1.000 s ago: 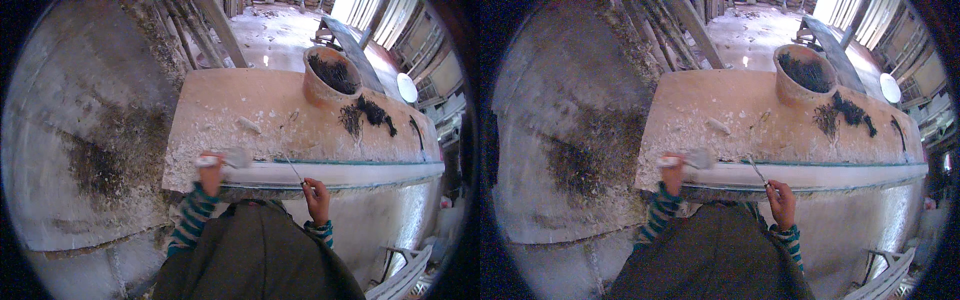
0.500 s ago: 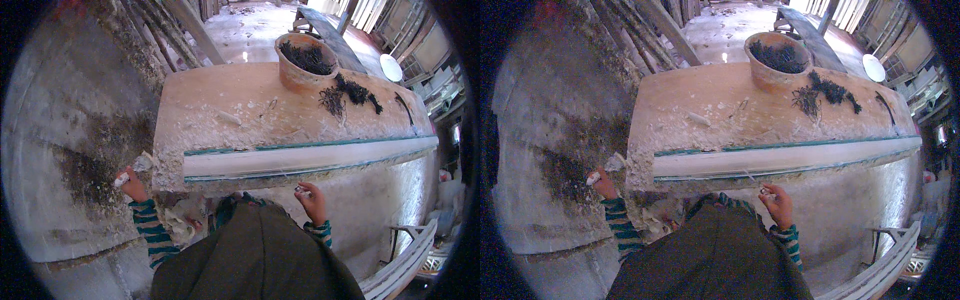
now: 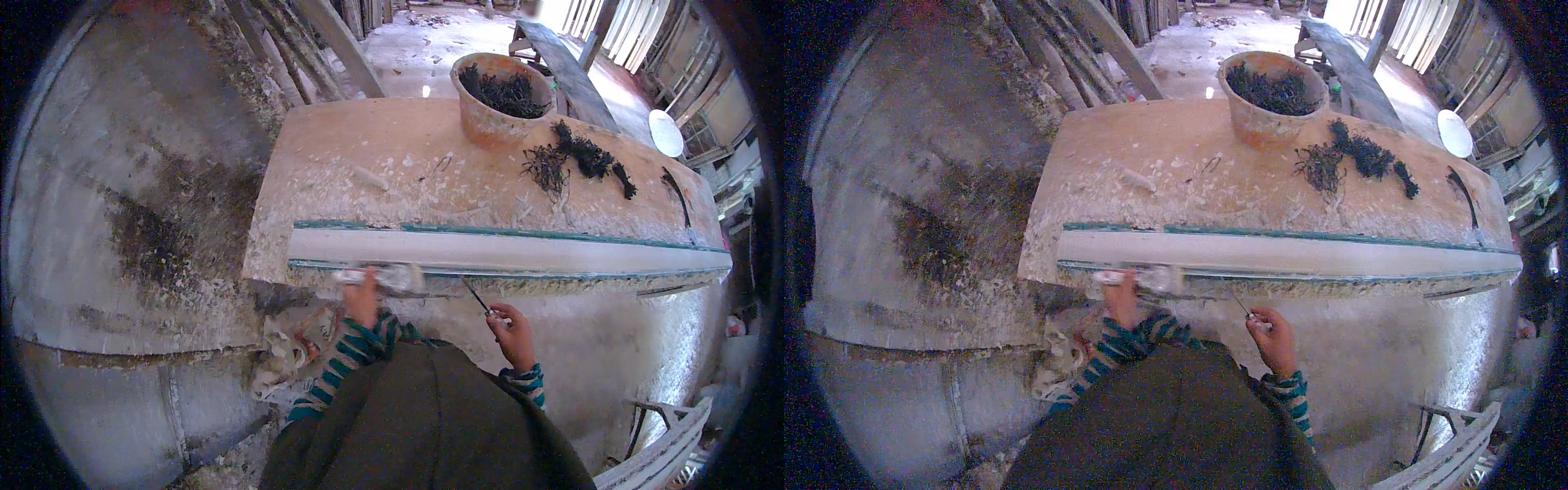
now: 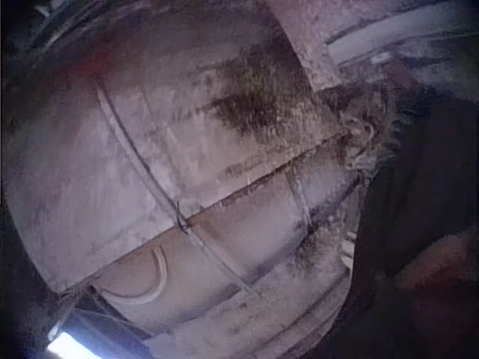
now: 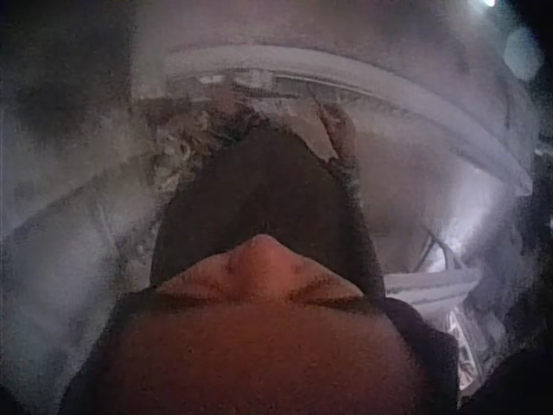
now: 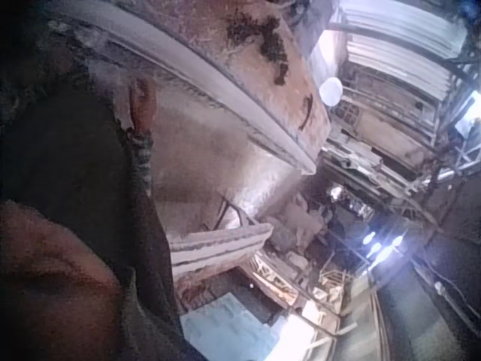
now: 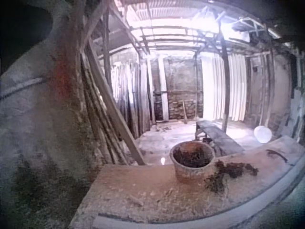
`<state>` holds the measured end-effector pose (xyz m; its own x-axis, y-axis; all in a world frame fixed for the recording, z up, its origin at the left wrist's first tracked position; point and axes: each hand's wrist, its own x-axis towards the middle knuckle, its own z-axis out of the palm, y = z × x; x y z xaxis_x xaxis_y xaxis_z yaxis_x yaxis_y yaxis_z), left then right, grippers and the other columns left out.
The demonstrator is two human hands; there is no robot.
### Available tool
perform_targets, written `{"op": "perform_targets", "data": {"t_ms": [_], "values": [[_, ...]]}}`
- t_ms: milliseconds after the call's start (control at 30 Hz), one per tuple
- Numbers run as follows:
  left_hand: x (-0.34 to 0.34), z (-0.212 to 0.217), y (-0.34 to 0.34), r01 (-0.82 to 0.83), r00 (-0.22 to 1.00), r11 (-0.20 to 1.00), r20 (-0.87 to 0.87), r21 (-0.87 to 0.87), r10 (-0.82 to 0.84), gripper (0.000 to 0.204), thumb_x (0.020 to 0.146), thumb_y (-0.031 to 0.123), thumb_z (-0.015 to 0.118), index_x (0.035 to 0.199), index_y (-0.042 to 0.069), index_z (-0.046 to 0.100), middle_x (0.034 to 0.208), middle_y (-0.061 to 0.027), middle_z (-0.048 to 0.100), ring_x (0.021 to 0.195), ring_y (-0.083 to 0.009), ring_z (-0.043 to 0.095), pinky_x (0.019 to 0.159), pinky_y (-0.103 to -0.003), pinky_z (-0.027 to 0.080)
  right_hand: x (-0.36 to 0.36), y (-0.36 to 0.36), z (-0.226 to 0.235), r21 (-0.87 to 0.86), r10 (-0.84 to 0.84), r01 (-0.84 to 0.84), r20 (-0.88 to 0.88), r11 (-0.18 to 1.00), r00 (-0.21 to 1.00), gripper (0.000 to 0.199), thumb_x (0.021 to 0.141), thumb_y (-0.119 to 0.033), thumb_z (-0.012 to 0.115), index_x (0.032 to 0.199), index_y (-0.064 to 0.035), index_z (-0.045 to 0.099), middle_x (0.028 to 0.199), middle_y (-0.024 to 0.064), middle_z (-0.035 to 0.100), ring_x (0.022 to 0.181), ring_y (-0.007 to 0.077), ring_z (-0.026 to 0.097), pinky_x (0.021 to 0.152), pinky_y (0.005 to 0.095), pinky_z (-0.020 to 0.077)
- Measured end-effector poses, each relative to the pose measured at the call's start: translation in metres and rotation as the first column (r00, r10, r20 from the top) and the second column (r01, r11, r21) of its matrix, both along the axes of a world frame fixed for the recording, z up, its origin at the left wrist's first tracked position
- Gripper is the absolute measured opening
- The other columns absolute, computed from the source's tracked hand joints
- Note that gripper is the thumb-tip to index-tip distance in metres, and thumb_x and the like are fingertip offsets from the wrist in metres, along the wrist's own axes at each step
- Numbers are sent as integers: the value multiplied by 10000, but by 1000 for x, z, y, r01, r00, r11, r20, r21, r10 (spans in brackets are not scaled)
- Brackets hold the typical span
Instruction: The person applies a white paste along the edge of a large curved object using a small brush and a putty knife. The person repeatedly spreads and smooths the paste along the seam.
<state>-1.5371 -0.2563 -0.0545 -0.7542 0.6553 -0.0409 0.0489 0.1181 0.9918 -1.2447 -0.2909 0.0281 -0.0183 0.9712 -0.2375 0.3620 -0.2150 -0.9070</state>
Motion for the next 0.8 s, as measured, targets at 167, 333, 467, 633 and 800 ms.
{"op": "perform_targets", "data": {"t_ms": [167, 333, 467, 633, 800], "values": [[-189, -11, -46, -644, 722, 757, -415, -109, 554, 450, 800, 333, 664, 940, -88, 587, 922, -214, 635, 778, -325, 603, 672, -438, 467, 29, -15, -24, 37, 36, -38, 54, 999, 998, 286, 797, -153, 661, 1067, -73, 613, 888, 74, 643, 808, 149, 600, 666, 262, 458], [-227, 36, -81, -634, 755, 764, -119, 120, 645, 443, 804, 346, 659, 945, -67, 588, 890, -186, 627, 723, -298, 593, 651, -414, 475, 39, -14, -26, 70, 27, -31, 50, 997, 998, 306, 795, -188, 668, 1082, -95, 616, 888, 77, 641, 764, 148, 580, 622, 250, 437], [-131, 50, -48, -343, 840, 912, -362, 223, 404, 347, 821, 286, 655, 958, -22, 576, 882, -121, 618, 697, -246, 568, 638, -360, 482, 25, -7, -17, 82, 64, -65, 8, 994, 998, 302, 802, -202, 667, 1084, -104, 619, 915, 74, 637, 763, 131, 564, 606, 252, 431], [15, 32, 7, 183, 981, 974, 39, 132, -189, 320, 794, 172, 692, 1011, -11, 544, 750, -58, 597, 590, -136, 565, 468, -267, 486, -4, 0, -8, 107, 86, -81, -42, 991, 995, 295, 812, -197, 660, 1083, -90, 614, 925, 58, 634, 746, 120, 562, 599, 251, 430], [-10, 20, 40, 110, 962, 981, 232, 158, -145, 282, 805, 178, 678, 971, -6, 544, 765, -63, 611, 554, -140, 573, 430, -276, 479, -21, -7, -13, 90, 28, -28, -4, 996, 1000, 281, 829, -179, 640, 1087, -75, 600, 873, 38, 614, 701, 101, 537, 574, 236, 428]]}}
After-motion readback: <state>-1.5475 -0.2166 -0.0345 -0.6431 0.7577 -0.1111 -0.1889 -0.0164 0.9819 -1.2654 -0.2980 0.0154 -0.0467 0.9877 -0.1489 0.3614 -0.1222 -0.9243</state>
